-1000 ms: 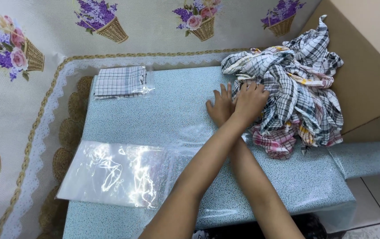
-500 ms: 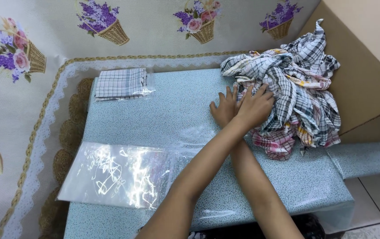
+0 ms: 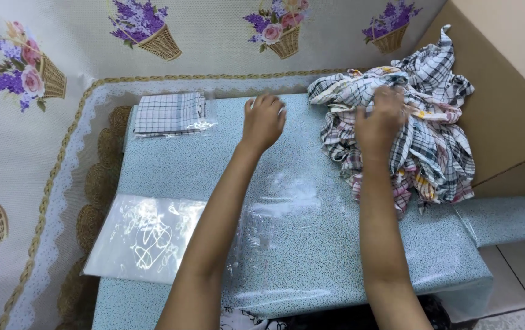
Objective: Folding small checkered cloths and placing them into individual clear plastic bags.
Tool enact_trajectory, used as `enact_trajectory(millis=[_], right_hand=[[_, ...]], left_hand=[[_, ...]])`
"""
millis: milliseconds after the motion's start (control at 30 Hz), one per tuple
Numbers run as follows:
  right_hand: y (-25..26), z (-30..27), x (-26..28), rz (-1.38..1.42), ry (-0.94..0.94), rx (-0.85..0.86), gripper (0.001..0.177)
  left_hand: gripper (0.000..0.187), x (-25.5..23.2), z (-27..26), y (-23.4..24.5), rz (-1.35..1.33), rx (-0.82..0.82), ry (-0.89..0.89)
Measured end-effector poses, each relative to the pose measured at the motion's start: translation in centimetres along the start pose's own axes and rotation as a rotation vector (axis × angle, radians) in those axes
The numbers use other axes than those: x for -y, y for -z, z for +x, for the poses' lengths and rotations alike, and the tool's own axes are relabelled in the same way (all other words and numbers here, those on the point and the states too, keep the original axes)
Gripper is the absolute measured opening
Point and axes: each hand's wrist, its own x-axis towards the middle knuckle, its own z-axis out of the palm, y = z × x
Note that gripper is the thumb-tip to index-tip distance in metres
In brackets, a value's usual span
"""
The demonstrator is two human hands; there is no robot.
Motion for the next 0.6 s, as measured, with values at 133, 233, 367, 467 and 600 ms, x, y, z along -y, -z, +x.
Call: enact_trajectory(millis=[133,233,367,467,600], right_hand=[[-0.6,0.4,-6.0,-0.133,-0.125,0.056,0.036],[-0.4,1.4,-7.2,0.073,-0.246,-0.077,0.016],[0.2,1.7,-5.2,0.259,-0.098,-0.219,0.013],[3.4,0.3,0.7,0.574,-0.021,-0.187,0.013],[9.6,-1.8,8.6,0.94,-0.088,0.25,0.034]], left_hand=[[0.022,5.3,-2.7,-3.0,0.145,0.124,0.042],[0.032,6.1,-2.4,-3.9,0.162,0.196,0.036],[0.032,2.8,-1.8,-1.3,0.001,0.137,0.025],[0.034,-0.8,-1.5,1.6,-0.159,0.063,-0.018],[0.068,-4.4,-1.8,4.6,-0.74,0.022,-0.103]])
